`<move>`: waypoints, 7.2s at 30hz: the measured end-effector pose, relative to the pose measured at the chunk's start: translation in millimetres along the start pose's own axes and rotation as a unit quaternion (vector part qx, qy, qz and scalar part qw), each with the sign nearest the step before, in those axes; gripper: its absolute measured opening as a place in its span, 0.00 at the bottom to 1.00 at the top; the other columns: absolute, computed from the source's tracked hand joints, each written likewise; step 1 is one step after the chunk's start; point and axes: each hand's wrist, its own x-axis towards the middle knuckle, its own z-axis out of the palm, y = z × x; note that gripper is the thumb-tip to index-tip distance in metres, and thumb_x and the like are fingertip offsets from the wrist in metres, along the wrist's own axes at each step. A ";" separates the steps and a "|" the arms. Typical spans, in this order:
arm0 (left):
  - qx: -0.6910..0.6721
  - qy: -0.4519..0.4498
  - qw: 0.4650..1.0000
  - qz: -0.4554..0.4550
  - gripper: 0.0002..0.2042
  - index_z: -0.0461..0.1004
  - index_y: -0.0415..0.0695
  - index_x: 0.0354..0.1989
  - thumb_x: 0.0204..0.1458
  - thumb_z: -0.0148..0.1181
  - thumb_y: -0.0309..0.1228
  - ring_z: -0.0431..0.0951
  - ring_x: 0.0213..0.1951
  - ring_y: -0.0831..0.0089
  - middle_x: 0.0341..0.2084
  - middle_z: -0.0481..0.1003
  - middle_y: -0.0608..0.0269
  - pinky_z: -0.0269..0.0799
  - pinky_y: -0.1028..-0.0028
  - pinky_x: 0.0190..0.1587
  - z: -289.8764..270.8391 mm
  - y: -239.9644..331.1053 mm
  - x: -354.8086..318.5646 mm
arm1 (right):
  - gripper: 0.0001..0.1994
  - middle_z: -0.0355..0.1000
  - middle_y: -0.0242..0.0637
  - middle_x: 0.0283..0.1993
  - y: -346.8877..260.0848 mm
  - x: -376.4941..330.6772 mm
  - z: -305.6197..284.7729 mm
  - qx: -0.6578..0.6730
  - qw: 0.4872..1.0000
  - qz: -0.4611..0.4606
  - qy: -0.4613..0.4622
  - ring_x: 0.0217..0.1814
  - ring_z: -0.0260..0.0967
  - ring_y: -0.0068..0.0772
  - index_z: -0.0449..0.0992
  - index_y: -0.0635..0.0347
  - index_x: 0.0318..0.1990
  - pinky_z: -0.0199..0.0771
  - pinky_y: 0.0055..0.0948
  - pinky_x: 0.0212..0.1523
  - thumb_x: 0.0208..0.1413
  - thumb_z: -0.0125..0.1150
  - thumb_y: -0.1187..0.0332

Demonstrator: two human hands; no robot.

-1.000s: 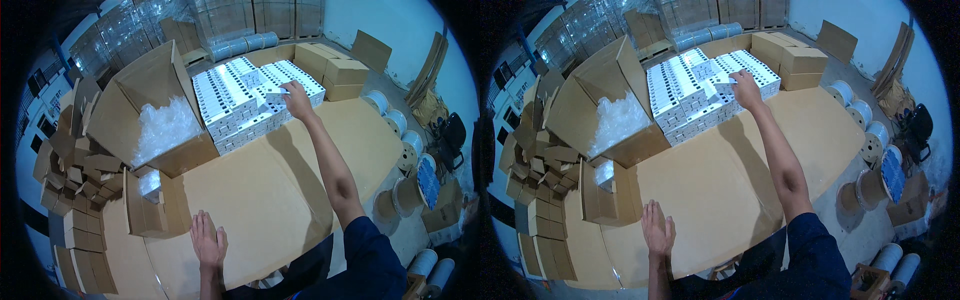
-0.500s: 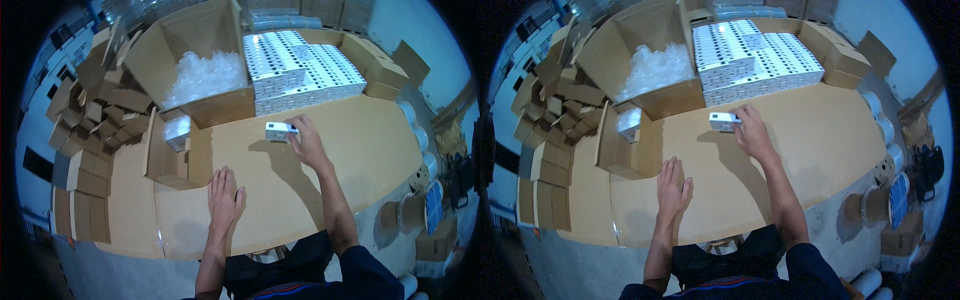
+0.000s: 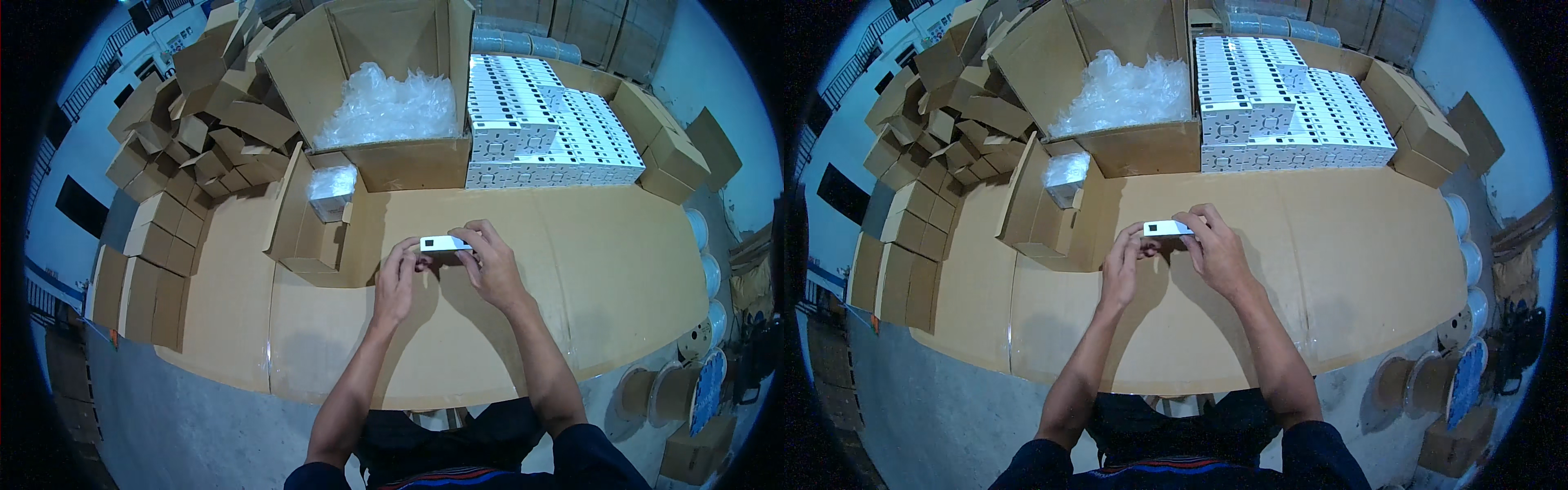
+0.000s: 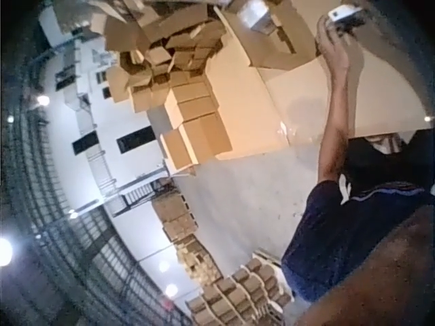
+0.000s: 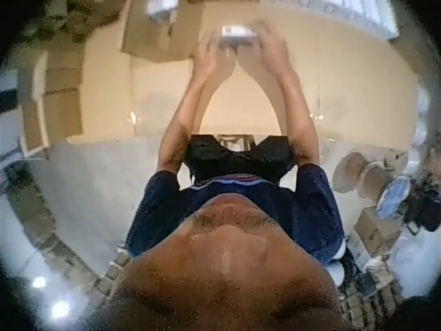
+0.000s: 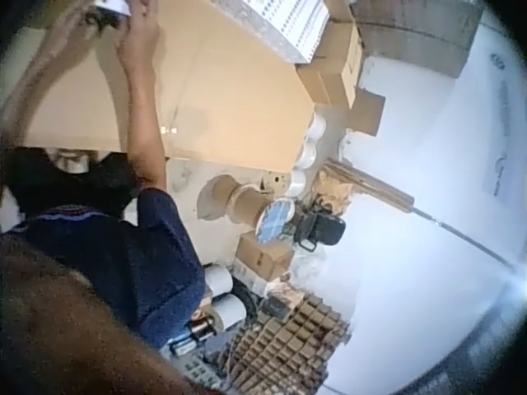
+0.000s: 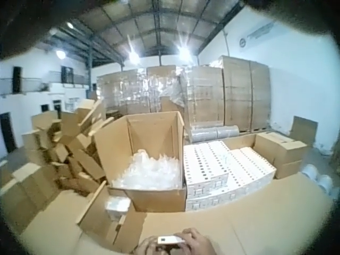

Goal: Place small product boxes into plastic bags and then into larger cardboard boxes for shipping.

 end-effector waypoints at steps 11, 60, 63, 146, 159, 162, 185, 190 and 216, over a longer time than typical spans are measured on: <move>-0.167 -0.005 0.986 0.005 0.19 0.67 0.41 0.61 0.63 0.57 0.30 0.78 0.44 0.75 0.45 0.78 0.55 0.77 0.76 0.44 27.0 -19.2 59.4 | 0.13 0.67 0.47 0.59 29.9 4.0 4.2 0.081 0.990 -0.007 0.114 0.52 0.76 0.40 0.76 0.65 0.50 0.82 0.33 0.46 0.57 0.59 0.82; 0.327 0.240 0.882 0.239 0.21 0.75 0.39 0.45 0.43 0.73 0.33 0.78 0.47 0.56 0.43 0.78 0.48 0.75 0.59 0.50 -41.3 161.1 361.7 | 0.29 0.57 0.46 0.71 35.1 20.8 -19.9 -0.222 0.965 0.132 -0.039 0.77 0.47 0.49 0.64 0.67 0.62 0.39 0.56 0.75 0.54 0.57 0.61; 0.432 0.233 0.853 0.175 0.24 0.76 0.40 0.44 0.38 0.77 0.36 0.77 0.50 0.53 0.42 0.78 0.48 0.74 0.56 0.53 -49.4 143.0 396.0 | 0.31 0.59 0.47 0.69 35.4 20.0 -22.8 -0.221 0.967 0.122 -0.031 0.76 0.48 0.49 0.62 0.65 0.64 0.42 0.55 0.74 0.52 0.58 0.64; -0.241 0.010 0.970 0.018 0.10 0.74 0.40 0.52 0.66 0.50 0.26 0.74 0.42 0.79 0.39 0.76 0.66 0.71 0.76 0.48 13.2 71.7 -30.3 | 0.19 0.75 0.41 0.52 7.3 -83.4 -22.4 0.276 0.936 0.207 0.071 0.52 0.74 0.35 0.68 0.65 0.57 0.75 0.35 0.54 0.60 0.58 0.69; -0.021 0.109 0.993 0.033 0.09 0.73 0.36 0.43 0.66 0.51 0.29 0.75 0.36 0.77 0.33 0.77 0.62 0.72 0.73 0.40 47.2 6.2 -48.8 | 0.08 0.76 0.33 0.40 3.1 -74.5 25.0 0.416 0.883 0.217 0.023 0.41 0.72 0.18 0.71 0.65 0.47 0.74 0.23 0.41 0.64 0.59 0.73; -0.023 0.140 0.989 0.045 0.10 0.73 0.35 0.39 0.66 0.52 0.30 0.74 0.30 0.76 0.27 0.76 0.61 0.71 0.70 0.33 53.3 1.6 -39.8 | 0.06 0.73 0.30 0.37 13.7 -68.2 32.9 0.358 0.907 0.207 0.083 0.39 0.69 0.17 0.69 0.64 0.48 0.71 0.21 0.39 0.67 0.54 0.74; -0.199 -0.089 0.975 -0.026 0.29 0.63 0.39 0.57 0.46 0.70 0.14 0.77 0.51 0.71 0.49 0.75 0.57 0.77 0.71 0.55 23.8 10.9 -39.7 | 0.11 0.68 0.32 0.30 14.6 -42.8 -0.1 0.230 0.945 0.185 0.141 0.33 0.65 0.22 0.71 0.63 0.39 0.67 0.27 0.34 0.67 0.56 0.64; -0.190 -0.102 0.976 -0.029 0.27 0.64 0.38 0.56 0.48 0.69 0.15 0.78 0.50 0.71 0.49 0.75 0.57 0.77 0.71 0.53 21.9 3.7 -37.2 | 0.20 0.69 0.45 0.47 -8.5 -33.0 -25.3 0.002 0.979 -0.061 0.196 0.46 0.69 0.44 0.70 0.64 0.47 0.70 0.38 0.45 0.49 0.70 0.70; 0.047 -0.085 0.995 -0.020 0.21 0.75 0.35 0.49 0.47 0.74 0.26 0.81 0.43 0.71 0.40 0.81 0.57 0.76 0.69 0.49 -8.3 -4.7 -35.0 | 0.13 0.75 0.41 0.56 -55.9 13.5 -34.8 -0.072 0.957 -0.171 -0.223 0.57 0.73 0.45 0.74 0.49 0.53 0.60 0.47 0.64 0.65 0.50 0.66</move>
